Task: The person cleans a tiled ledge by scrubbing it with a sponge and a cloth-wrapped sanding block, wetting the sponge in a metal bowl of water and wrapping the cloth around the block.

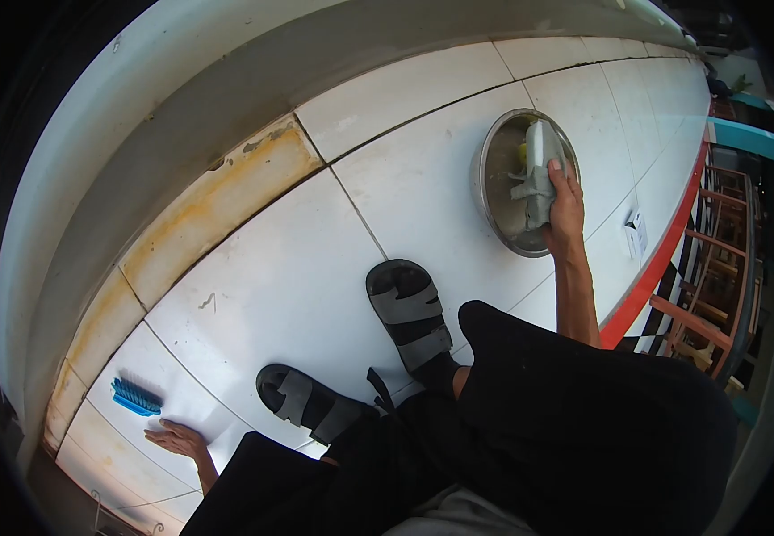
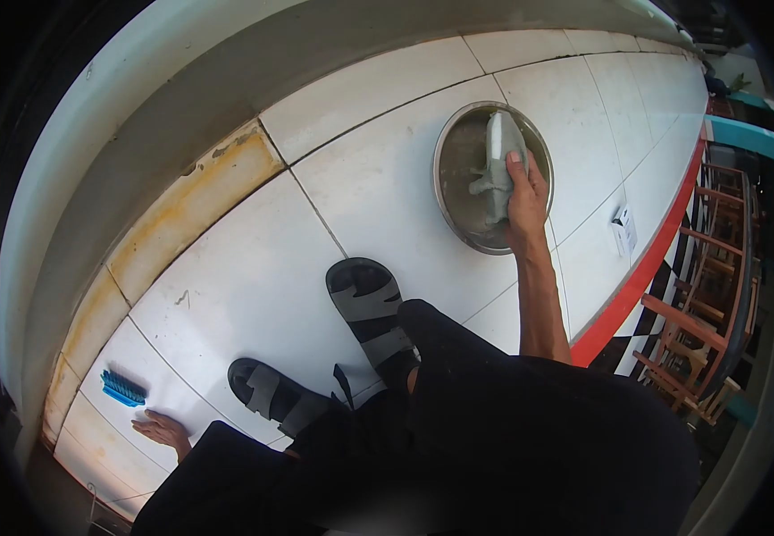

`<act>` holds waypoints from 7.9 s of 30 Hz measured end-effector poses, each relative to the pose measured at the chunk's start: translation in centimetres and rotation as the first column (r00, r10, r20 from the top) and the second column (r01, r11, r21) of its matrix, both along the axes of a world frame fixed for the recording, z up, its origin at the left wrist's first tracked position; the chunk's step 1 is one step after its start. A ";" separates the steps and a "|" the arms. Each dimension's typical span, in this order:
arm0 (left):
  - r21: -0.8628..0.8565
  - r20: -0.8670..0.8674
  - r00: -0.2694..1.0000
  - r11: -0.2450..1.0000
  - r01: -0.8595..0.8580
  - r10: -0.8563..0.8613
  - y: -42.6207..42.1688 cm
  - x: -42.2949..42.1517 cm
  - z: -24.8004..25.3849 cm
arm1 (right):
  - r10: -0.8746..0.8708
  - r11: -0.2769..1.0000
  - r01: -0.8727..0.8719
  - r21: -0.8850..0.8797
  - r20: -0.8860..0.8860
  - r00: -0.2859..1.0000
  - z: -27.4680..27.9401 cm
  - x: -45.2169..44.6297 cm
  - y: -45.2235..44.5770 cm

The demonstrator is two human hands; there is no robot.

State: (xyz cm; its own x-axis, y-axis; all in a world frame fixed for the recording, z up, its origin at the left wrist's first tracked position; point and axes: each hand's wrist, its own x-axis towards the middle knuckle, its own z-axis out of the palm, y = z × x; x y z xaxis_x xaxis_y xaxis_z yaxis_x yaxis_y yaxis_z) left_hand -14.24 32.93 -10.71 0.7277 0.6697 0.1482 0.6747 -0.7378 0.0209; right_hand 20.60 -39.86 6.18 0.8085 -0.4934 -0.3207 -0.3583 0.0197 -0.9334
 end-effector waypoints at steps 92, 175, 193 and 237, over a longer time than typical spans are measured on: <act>0.126 0.195 0.971 0.986 0.112 -0.135 2.9 5.6 -1.7 | 0.340 0.087 -0.731 -0.676 -0.670 0.660 -6.5 15.1 13.3; -0.014 0.304 0.953 1.000 0.001 0.004 -0.7 8.7 0.9 | 0.478 -0.109 -0.796 -0.595 -0.734 0.483 -2.4 8.9 19.5; -0.068 0.302 0.949 0.995 -0.069 0.087 -2.3 9.9 2.2 | 0.622 -0.739 -0.288 -0.609 -0.781 0.056 -3.0 20.1 6.5; -0.020 0.274 0.954 0.993 -0.121 0.121 -1.4 9.1 1.1 | 0.687 -0.642 -0.395 -0.657 -0.722 0.085 -4.5 19.4 3.6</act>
